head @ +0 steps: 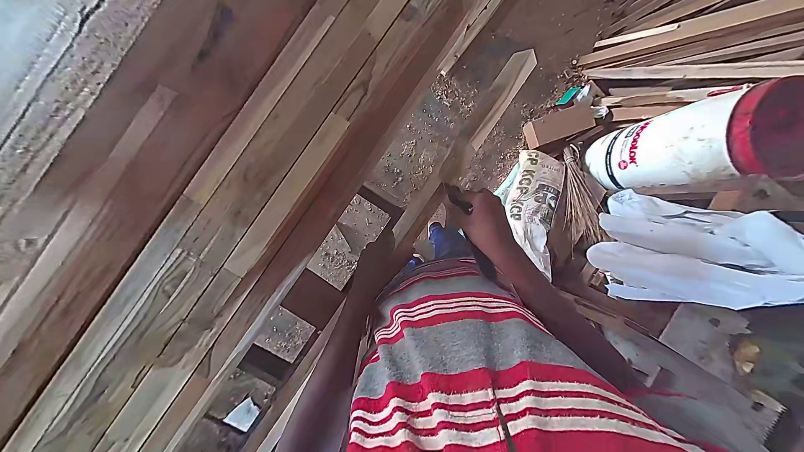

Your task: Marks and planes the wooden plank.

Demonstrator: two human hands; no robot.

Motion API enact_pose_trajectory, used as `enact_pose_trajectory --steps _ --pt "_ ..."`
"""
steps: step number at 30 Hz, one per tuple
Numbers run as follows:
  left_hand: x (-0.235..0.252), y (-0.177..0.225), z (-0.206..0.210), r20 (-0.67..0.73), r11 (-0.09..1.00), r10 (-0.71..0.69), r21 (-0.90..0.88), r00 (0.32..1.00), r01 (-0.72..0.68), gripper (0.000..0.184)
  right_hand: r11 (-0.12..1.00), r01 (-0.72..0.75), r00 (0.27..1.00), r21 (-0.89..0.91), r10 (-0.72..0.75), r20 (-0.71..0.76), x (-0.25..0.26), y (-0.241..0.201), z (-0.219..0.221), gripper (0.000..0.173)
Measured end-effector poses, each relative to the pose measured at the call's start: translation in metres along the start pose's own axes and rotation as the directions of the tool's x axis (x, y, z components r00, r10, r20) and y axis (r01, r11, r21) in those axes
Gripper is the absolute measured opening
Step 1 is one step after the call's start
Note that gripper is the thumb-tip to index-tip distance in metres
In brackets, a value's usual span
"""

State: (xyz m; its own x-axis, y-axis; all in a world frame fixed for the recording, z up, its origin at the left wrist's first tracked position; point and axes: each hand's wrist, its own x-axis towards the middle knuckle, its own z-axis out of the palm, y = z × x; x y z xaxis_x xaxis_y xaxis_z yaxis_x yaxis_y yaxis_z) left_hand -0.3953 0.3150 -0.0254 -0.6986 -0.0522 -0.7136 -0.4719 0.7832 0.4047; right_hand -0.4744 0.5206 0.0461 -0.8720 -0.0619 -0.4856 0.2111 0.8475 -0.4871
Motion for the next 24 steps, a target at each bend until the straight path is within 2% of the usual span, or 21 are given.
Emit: enact_pose_trajectory --steps 2,4,6,8,12,14,16,18,21,24 --pt "-0.005 0.006 -0.001 -0.012 1.000 -0.015 0.022 1.000 0.015 0.064 1.000 0.013 1.000 0.013 -0.014 0.027 0.000 0.005 -0.009 0.034" --pt "-0.009 0.013 0.000 -0.013 0.998 -0.036 0.052 0.999 0.036 0.068 0.999 -0.010 1.000 0.030 0.010 -0.020 0.008 0.005 -0.020 0.035" --pt "-0.010 0.015 0.009 -0.056 0.996 -0.034 0.079 0.998 0.038 0.069 0.998 -0.051 0.995 -0.032 0.048 -0.088 0.023 -0.002 -0.033 0.037" --pt "-0.011 0.013 0.022 -0.122 0.992 -0.023 0.119 0.992 0.038 0.071 0.980 -0.095 0.991 -0.174 0.077 -0.105 0.031 -0.016 -0.040 0.037" --pt "-0.013 0.015 0.037 -0.194 0.987 -0.006 0.156 0.981 0.037 0.067 0.886 -0.146 0.985 -0.440 0.170 0.016 0.015 -0.045 -0.024 0.040" --pt "-0.015 0.014 0.044 -0.223 0.982 0.031 0.188 0.974 0.012 0.065 0.867 -0.097 0.986 -0.489 0.149 0.068 -0.007 -0.048 -0.011 0.036" --pt "-0.016 0.014 0.043 -0.226 0.981 0.051 0.192 0.973 -0.007 0.064 0.846 -0.085 0.966 -0.527 0.200 0.164 -0.006 -0.048 -0.013 0.036" --pt "-0.017 0.015 0.038 -0.204 0.985 0.042 0.174 0.978 -0.006 0.064 0.893 -0.053 0.967 -0.447 0.157 0.199 -0.005 -0.032 -0.027 0.038" --pt "-0.011 0.009 0.016 -0.086 0.995 0.036 0.097 0.996 -0.027 0.064 0.984 0.011 0.999 -0.178 -0.003 0.047 -0.001 0.003 -0.052 0.030" --pt "0.010 -0.010 -0.010 0.146 0.979 0.044 -0.205 0.988 -0.013 0.074 0.994 0.104 0.988 0.033 -0.100 -0.116 0.022 0.034 -0.067 0.026"
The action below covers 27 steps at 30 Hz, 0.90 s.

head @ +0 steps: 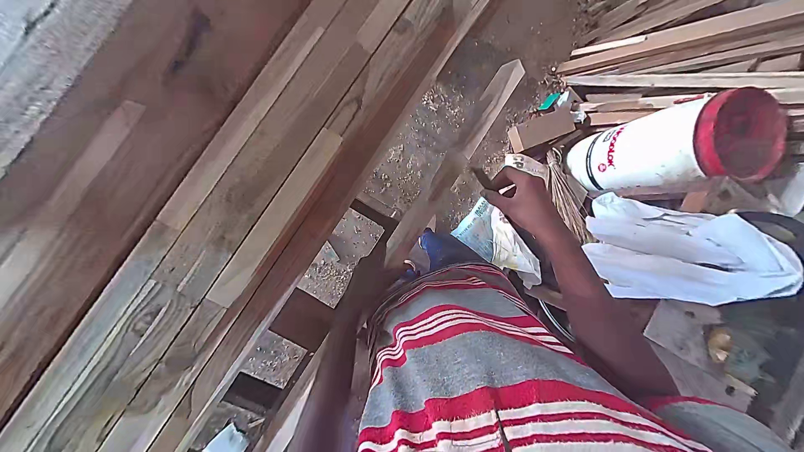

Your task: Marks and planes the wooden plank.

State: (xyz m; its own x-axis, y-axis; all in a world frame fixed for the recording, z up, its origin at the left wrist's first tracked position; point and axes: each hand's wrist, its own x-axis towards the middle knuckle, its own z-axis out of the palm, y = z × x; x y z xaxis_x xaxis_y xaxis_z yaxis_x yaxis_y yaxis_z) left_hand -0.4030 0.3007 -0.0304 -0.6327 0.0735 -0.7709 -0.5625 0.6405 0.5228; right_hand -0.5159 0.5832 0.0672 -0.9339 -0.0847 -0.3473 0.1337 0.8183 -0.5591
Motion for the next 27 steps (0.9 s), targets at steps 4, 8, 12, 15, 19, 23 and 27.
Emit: enact_pose_trajectory --steps 4,8,12,15,19,23,27 --pt "0.016 -0.013 -0.015 0.172 0.951 0.020 -0.308 0.985 0.035 0.050 0.991 0.127 0.979 0.041 -0.119 -0.166 0.050 0.019 0.025 0.046" --pt "0.013 -0.011 -0.018 0.208 0.946 0.010 -0.319 0.978 0.058 0.049 0.982 0.124 0.985 -0.145 -0.140 -0.106 0.046 0.009 0.060 0.051" --pt "0.015 -0.013 -0.014 0.129 0.977 0.040 -0.214 0.991 -0.012 0.058 0.971 -0.022 1.000 -0.237 0.020 -0.012 0.017 -0.020 0.043 0.044" --pt "0.007 -0.010 -0.008 0.066 0.994 0.039 -0.101 0.997 -0.032 0.070 0.972 -0.155 0.984 -0.175 0.136 -0.115 0.044 -0.032 0.016 0.040" --pt "-0.002 0.001 -0.001 -0.018 0.997 -0.021 0.068 1.000 0.022 0.075 0.972 -0.213 0.974 -0.098 0.204 -0.095 0.052 -0.038 0.019 0.039" --pt "-0.006 0.008 0.003 -0.051 0.990 -0.039 0.134 0.998 0.046 0.069 0.993 -0.112 0.993 -0.024 0.111 -0.028 0.004 -0.029 0.046 0.026" --pt "-0.009 0.026 0.012 -0.152 0.961 -0.034 0.267 0.988 0.074 0.071 0.987 -0.114 0.993 0.113 0.116 -0.006 0.010 -0.007 0.021 0.025"
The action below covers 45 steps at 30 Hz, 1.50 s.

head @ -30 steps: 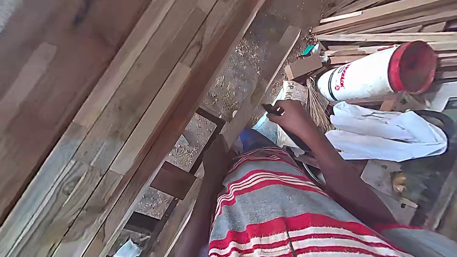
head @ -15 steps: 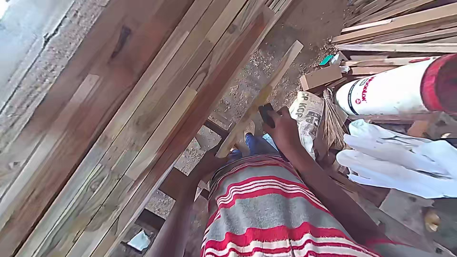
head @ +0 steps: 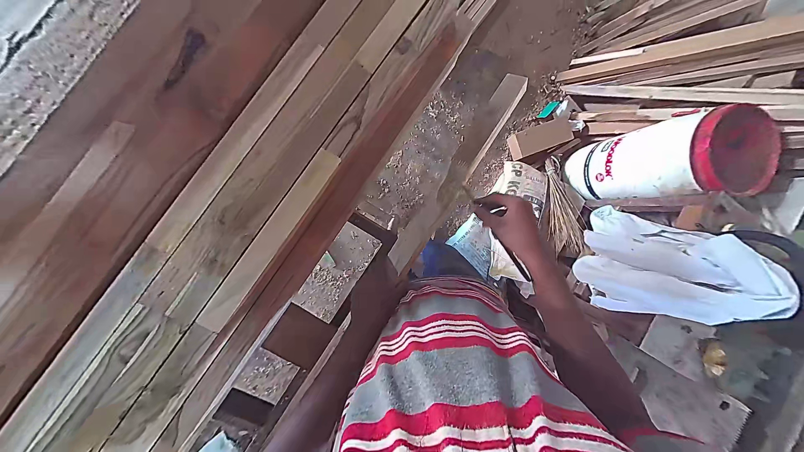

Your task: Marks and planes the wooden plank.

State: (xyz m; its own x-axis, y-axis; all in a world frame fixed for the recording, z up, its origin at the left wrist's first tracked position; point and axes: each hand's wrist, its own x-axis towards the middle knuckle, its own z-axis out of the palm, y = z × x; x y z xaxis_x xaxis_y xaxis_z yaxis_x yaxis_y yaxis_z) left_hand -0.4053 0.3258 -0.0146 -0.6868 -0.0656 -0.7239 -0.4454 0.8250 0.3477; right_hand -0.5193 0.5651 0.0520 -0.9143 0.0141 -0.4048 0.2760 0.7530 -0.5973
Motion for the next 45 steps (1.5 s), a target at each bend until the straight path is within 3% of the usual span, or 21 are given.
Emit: enact_pose_trajectory --steps 5,7,9,12,15,17,19,22,24,27,30,33,36,40,41,43,45 --pt "0.013 0.019 0.014 -0.187 0.993 0.051 0.117 0.981 -0.029 0.070 0.984 0.093 0.963 -0.155 -0.128 -0.237 0.059 0.006 -0.007 0.042" --pt "0.011 0.017 0.020 -0.212 0.992 0.088 0.104 0.973 -0.067 0.070 0.956 0.050 0.978 -0.289 -0.106 -0.181 0.067 0.003 0.004 0.045" --pt "0.012 0.015 0.009 -0.115 0.997 0.060 0.051 0.992 -0.054 0.074 0.913 0.003 0.996 -0.408 -0.039 -0.080 0.053 -0.006 0.014 0.046" --pt "0.032 -0.008 -0.008 0.151 0.962 0.126 -0.259 0.980 -0.084 0.093 0.890 -0.030 0.999 -0.456 0.021 -0.024 0.026 -0.024 0.008 0.039" --pt "0.060 -0.040 0.001 0.253 0.720 0.398 -0.682 0.882 -0.129 0.094 0.909 -0.100 0.995 -0.404 0.080 -0.066 0.051 -0.042 -0.015 0.042" --pt "0.065 -0.041 0.003 0.283 0.629 0.474 -0.771 0.834 -0.096 0.091 0.915 -0.122 0.987 -0.385 0.072 -0.143 0.081 -0.045 -0.021 0.044" --pt "0.064 -0.039 0.004 0.255 0.660 0.463 -0.739 0.849 -0.138 0.087 0.915 -0.120 0.988 -0.386 0.072 -0.136 0.088 -0.050 -0.014 0.042" --pt "0.050 -0.025 -0.001 0.220 0.828 0.345 -0.529 0.912 -0.185 0.093 0.940 -0.082 0.997 -0.331 0.078 -0.026 0.044 -0.053 0.001 0.037" --pt "0.036 -0.006 -0.013 0.215 0.921 0.228 -0.363 0.950 -0.139 0.096 0.976 -0.023 0.999 -0.219 0.029 0.023 0.018 -0.036 0.003 0.034" --pt "0.028 0.008 -0.027 0.129 0.976 0.140 -0.185 0.982 -0.115 0.078 0.999 -0.043 0.993 0.013 0.042 0.107 0.021 -0.013 -0.008 0.031" --pt "0.023 0.025 -0.025 0.031 0.997 0.071 0.005 0.997 -0.071 0.068 0.993 -0.017 0.998 0.116 0.024 -0.059 0.041 -0.006 -0.026 0.033" --pt "0.021 0.039 -0.016 -0.028 0.992 0.025 0.128 0.999 -0.021 0.066 0.997 0.078 0.965 0.025 -0.069 -0.252 0.069 -0.004 -0.034 0.035" --pt "0.020 0.035 -0.015 -0.022 0.996 0.048 0.071 0.999 -0.046 0.069 0.984 0.117 0.960 -0.135 -0.147 -0.239 0.094 0.006 -0.014 0.047" --pt "0.038 -0.009 -0.015 0.156 0.936 0.081 -0.352 0.984 -0.021 0.090 0.928 0.099 0.982 -0.358 -0.150 -0.117 0.058 -0.005 0.012 0.047" --pt "0.041 -0.016 -0.010 0.196 0.905 0.110 -0.425 0.975 -0.017 0.085 0.917 0.084 0.986 -0.391 -0.132 -0.099 0.048 -0.015 0.007 0.043" --pt "0.040 -0.019 -0.006 0.207 0.891 0.137 -0.454 0.969 -0.029 0.073 0.927 0.019 0.995 -0.374 -0.053 -0.080 0.046 -0.036 -0.012 0.040" --pt "0.036 -0.012 -0.005 0.162 0.933 0.123 -0.355 0.979 -0.058 0.067 0.936 -0.046 0.991 -0.349 0.000 -0.130 0.073 -0.047 -0.030 0.040"
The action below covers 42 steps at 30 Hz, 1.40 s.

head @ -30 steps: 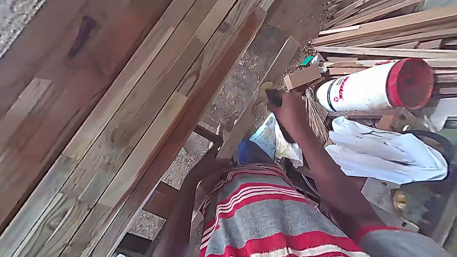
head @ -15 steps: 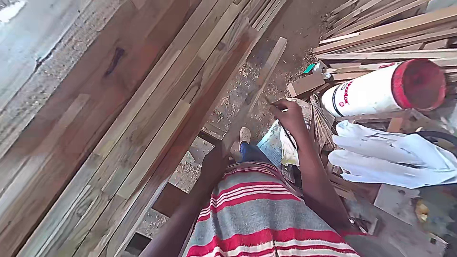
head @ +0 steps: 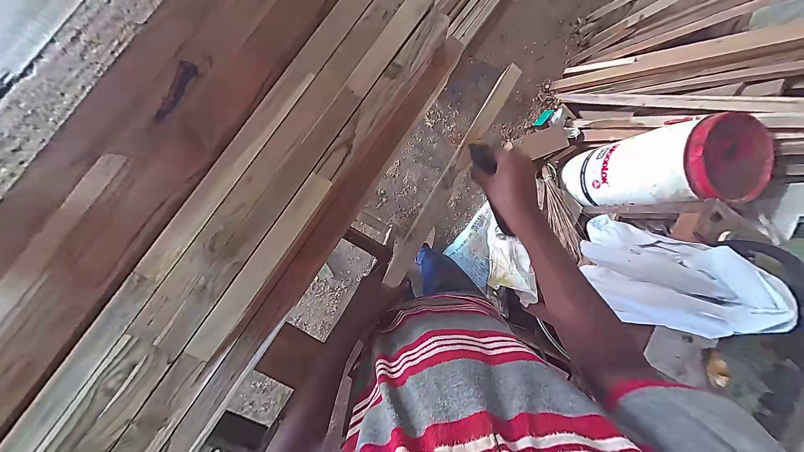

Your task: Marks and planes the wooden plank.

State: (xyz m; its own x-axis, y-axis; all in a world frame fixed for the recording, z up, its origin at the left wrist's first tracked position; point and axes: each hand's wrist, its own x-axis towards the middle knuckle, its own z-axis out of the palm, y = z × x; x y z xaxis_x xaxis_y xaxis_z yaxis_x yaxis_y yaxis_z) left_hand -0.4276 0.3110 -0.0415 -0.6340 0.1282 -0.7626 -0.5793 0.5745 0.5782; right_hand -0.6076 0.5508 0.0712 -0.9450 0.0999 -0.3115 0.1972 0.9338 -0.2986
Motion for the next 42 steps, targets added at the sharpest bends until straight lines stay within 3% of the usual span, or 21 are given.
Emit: enact_pose_trajectory --steps 3,6,9,12,14,17,22,25,29,31,33,35,37,39,42 --pt "-0.007 0.010 0.006 -0.046 0.987 -0.048 0.151 0.998 0.055 0.074 0.998 -0.064 0.998 -0.017 0.064 -0.010 0.023 -0.003 0.000 0.040" --pt "-0.014 0.022 0.010 -0.079 0.973 -0.079 0.210 0.994 0.094 0.074 0.999 -0.021 0.996 0.031 0.019 0.087 -0.013 -0.001 0.013 0.035" --pt "-0.015 0.028 0.013 -0.095 0.959 -0.072 0.266 0.993 0.095 0.075 0.977 0.025 0.978 0.211 -0.068 0.198 -0.046 0.029 0.022 0.033" --pt "-0.011 0.042 0.007 -0.149 0.943 -0.054 0.319 0.987 0.100 0.078 0.888 -0.039 0.972 0.457 -0.072 0.224 -0.054 0.058 0.030 0.027" --pt "-0.009 0.046 0.007 -0.194 0.932 -0.057 0.341 0.979 0.122 0.070 0.855 -0.045 0.985 0.516 -0.048 0.165 -0.053 0.067 0.039 0.026" --pt "-0.002 0.052 0.009 -0.265 0.915 -0.034 0.380 0.964 0.137 0.065 0.832 0.138 0.988 0.537 -0.156 -0.012 -0.066 0.063 0.057 0.028" --pt "0.000 0.044 0.020 -0.335 0.904 0.063 0.419 0.940 0.089 0.068 0.790 0.382 0.924 0.480 -0.324 -0.201 -0.081 0.066 0.119 0.045" --pt "0.001 0.036 0.007 -0.233 0.963 0.063 0.268 0.971 0.001 0.055 0.738 0.482 0.874 0.473 -0.375 -0.308 -0.081 0.063 0.140 0.048" --pt "0.019 0.003 -0.011 0.058 0.991 0.109 -0.084 0.992 -0.104 0.053 0.779 0.535 0.841 0.328 -0.454 -0.293 -0.080 0.044 0.143 0.049" --pt "0.019 -0.003 -0.012 0.133 0.970 0.153 -0.211 0.979 -0.123 0.052 0.838 0.510 0.853 0.195 -0.463 -0.242 -0.091 0.039 0.139 0.052" --pt "0.009 -0.007 -0.015 0.200 0.953 0.185 -0.275 0.962 -0.126 0.058 0.902 0.426 0.903 0.066 -0.418 -0.100 -0.112 0.027 0.120 0.052" --pt "0.002 -0.029 -0.015 0.243 0.943 0.198 -0.311 0.950 -0.117 0.064 0.949 0.310 0.950 -0.052 -0.306 0.068 -0.130 0.006 0.093 0.047" --pt "-0.010 -0.046 -0.015 0.241 0.960 0.125 -0.275 0.962 -0.055 0.064 0.969 0.214 0.969 -0.123 -0.195 0.151 -0.133 -0.012 0.070 0.042" --pt "-0.021 -0.049 -0.012 0.146 0.981 0.066 -0.190 0.987 -0.037 0.060 0.984 0.120 0.984 -0.130 -0.101 0.144 -0.117 -0.024 0.056 0.041" --pt "-0.030 -0.043 -0.005 0.040 0.995 0.093 -0.044 0.995 -0.091 0.064 0.999 0.013 0.997 -0.047 -0.009 0.079 -0.101 -0.031 0.060 0.042"
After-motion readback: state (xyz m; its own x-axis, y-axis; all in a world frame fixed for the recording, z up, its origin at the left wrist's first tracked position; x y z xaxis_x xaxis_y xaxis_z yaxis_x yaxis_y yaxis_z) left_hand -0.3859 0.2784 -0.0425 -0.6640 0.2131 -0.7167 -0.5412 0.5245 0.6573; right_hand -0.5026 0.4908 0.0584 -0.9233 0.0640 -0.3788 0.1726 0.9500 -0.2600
